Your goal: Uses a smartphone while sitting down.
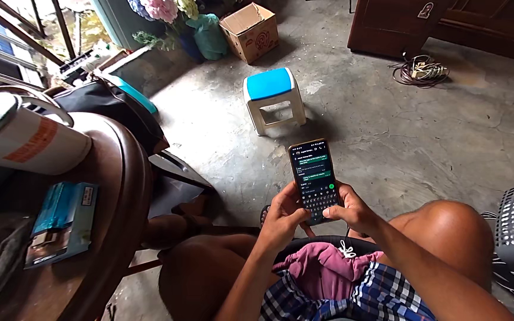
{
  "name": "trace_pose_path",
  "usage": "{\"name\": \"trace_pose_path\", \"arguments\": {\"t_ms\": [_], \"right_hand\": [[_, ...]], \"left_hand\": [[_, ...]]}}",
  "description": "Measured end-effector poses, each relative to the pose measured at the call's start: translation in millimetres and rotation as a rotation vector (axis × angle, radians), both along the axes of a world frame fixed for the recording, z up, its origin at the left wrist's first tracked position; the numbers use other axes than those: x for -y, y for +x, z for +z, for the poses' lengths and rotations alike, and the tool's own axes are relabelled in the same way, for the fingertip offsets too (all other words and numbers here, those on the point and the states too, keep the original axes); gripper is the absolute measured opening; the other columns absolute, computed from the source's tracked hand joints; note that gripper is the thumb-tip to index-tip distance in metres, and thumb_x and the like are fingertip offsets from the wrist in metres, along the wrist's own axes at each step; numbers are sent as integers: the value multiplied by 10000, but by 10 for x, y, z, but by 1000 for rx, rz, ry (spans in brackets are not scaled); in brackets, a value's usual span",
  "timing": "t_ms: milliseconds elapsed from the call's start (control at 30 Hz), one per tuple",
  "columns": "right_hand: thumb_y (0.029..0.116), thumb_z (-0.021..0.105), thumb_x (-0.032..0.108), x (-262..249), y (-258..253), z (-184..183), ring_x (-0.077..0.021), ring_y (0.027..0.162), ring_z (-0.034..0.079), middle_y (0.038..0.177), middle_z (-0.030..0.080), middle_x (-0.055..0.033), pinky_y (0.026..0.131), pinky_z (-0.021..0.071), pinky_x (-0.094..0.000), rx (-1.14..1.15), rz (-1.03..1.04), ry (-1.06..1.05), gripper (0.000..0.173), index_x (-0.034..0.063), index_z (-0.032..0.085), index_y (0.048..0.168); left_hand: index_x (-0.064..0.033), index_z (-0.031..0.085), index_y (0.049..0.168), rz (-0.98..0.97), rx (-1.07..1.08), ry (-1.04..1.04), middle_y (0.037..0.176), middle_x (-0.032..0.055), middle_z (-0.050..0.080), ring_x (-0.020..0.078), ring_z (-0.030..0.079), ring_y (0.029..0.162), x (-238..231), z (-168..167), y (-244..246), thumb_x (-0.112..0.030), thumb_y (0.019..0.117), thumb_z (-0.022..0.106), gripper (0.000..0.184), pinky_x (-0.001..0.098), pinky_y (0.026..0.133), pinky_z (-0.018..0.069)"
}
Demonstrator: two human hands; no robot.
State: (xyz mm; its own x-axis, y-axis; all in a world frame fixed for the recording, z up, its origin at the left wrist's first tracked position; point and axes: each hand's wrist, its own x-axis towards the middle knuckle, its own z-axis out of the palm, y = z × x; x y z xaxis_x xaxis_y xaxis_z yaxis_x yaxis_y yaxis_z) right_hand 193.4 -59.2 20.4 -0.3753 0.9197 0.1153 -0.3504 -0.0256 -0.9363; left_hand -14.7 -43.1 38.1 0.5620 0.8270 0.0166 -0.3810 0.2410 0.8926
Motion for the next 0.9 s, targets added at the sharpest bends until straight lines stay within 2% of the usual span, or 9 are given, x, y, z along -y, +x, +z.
{"name": "trace_pose_path", "arguments": {"t_ms": [600, 833, 900], "right_hand": [[872, 524, -62, 2, -14, -8, -109, 1011, 722, 1126, 732, -41, 925, 604, -316, -16, -9, 1, 415, -3, 528, 1283], [770, 534, -95, 5, 23, 0, -127, 1078, 709, 1201, 708, -55, 953, 603, -343, 1, 59, 7, 570, -8, 483, 1331], [767, 529, -98, 6, 26, 3, -125, 1079, 708, 1204, 707, -54, 953, 603, -340, 10, 62, 5, 577, -6, 480, 1335]], "left_hand": [[34, 463, 1369, 22, -29, -8, 1201, 196, 674, 260, 747, 896, 6, 9, 5, 91, 932, 501, 442, 354, 523, 625], [37, 463, 1366, 26, -18, -11, 1194, 199, 681, 263, 750, 896, 2, 5, -5, 90, 930, 506, 442, 345, 514, 622], [34, 461, 1367, 26, -19, -12, 1191, 198, 681, 263, 751, 890, 3, 5, -5, 91, 931, 506, 442, 345, 513, 623]]}}
